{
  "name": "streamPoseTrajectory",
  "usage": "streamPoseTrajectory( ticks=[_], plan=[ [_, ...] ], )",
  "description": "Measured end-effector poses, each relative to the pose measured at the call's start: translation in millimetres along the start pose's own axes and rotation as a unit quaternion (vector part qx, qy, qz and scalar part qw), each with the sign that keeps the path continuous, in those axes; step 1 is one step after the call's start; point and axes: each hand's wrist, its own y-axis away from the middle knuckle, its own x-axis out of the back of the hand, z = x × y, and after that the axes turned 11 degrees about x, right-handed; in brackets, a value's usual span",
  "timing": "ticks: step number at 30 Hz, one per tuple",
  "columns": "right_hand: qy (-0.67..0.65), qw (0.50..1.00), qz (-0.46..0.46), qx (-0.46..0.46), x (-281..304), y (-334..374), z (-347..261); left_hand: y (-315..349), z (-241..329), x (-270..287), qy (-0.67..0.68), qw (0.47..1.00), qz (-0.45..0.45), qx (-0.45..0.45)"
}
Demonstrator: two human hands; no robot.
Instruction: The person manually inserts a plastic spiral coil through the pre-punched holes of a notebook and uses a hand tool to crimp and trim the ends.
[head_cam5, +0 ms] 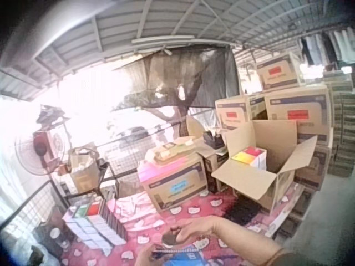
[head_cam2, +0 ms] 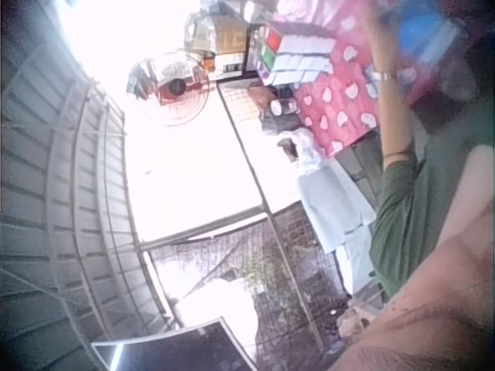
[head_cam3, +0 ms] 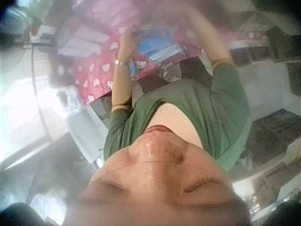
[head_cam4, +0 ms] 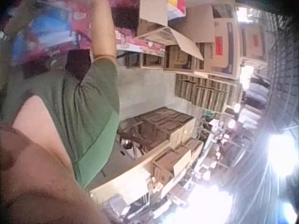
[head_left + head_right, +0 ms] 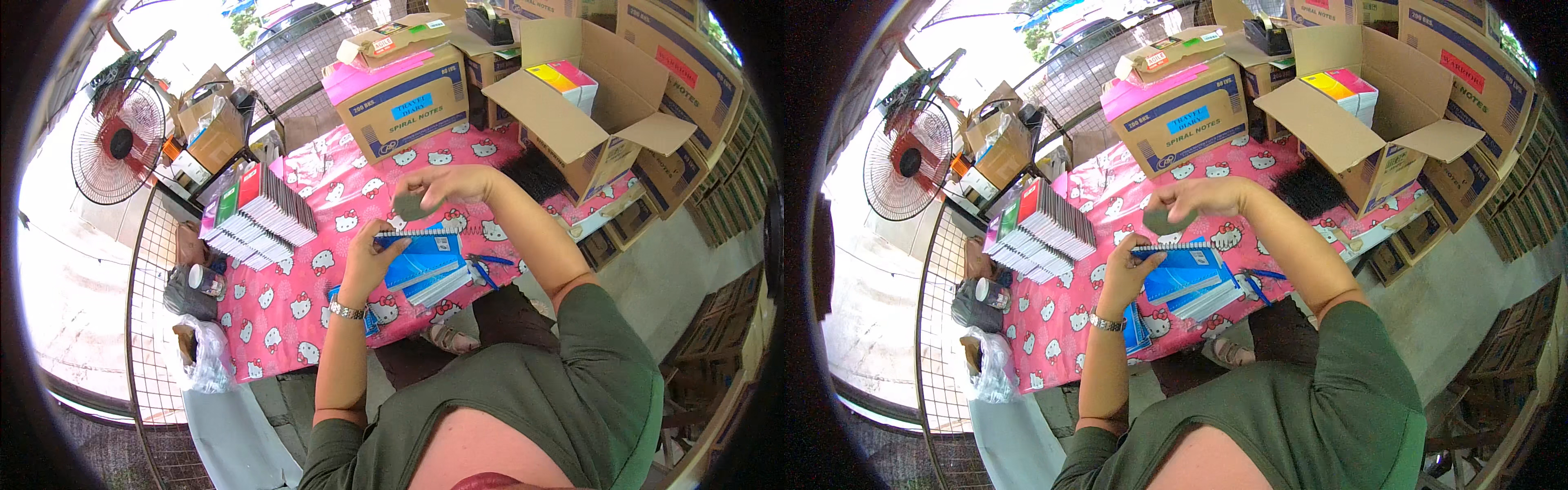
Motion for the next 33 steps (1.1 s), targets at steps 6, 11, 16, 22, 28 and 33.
streamPoseTrajectory(
  ticks=[6, 11, 16, 22, 28, 33],
  plan=[
    [0.235, 0.954, 0.089, -0.164, 40.8, 12.4, 59.5, -6.6, -9.6, -0.8, 0.045, 0.999, 0.027, -0.009],
    [0.533, 0.764, 0.238, -0.275, 91.2, 126.3, 213.0, -10.4, -4.1, -18.7, 0.14, 0.986, 0.087, -0.005],
    [0.69, 0.607, 0.37, -0.137, -52.1, 135.6, 227.0, 6.8, -14.7, -19.0, 0.152, 0.971, 0.185, -0.011],
    [0.591, 0.697, 0.357, -0.193, -77.9, 160.2, 205.7, 5.0, -12.6, -22.9, 0.093, 0.973, 0.21, 0.0],
    [0.57, 0.73, 0.355, 0.131, -103.6, 79.3, 59.8, 7.0, -17.4, -25.5, 0.11, 0.969, 0.219, -0.031],
    [0.576, 0.762, 0.274, 0.112, -131.0, 35.5, 42.6, 6.7, -24.0, -25.7, 0.121, 0.972, 0.194, -0.057]
  ],
)
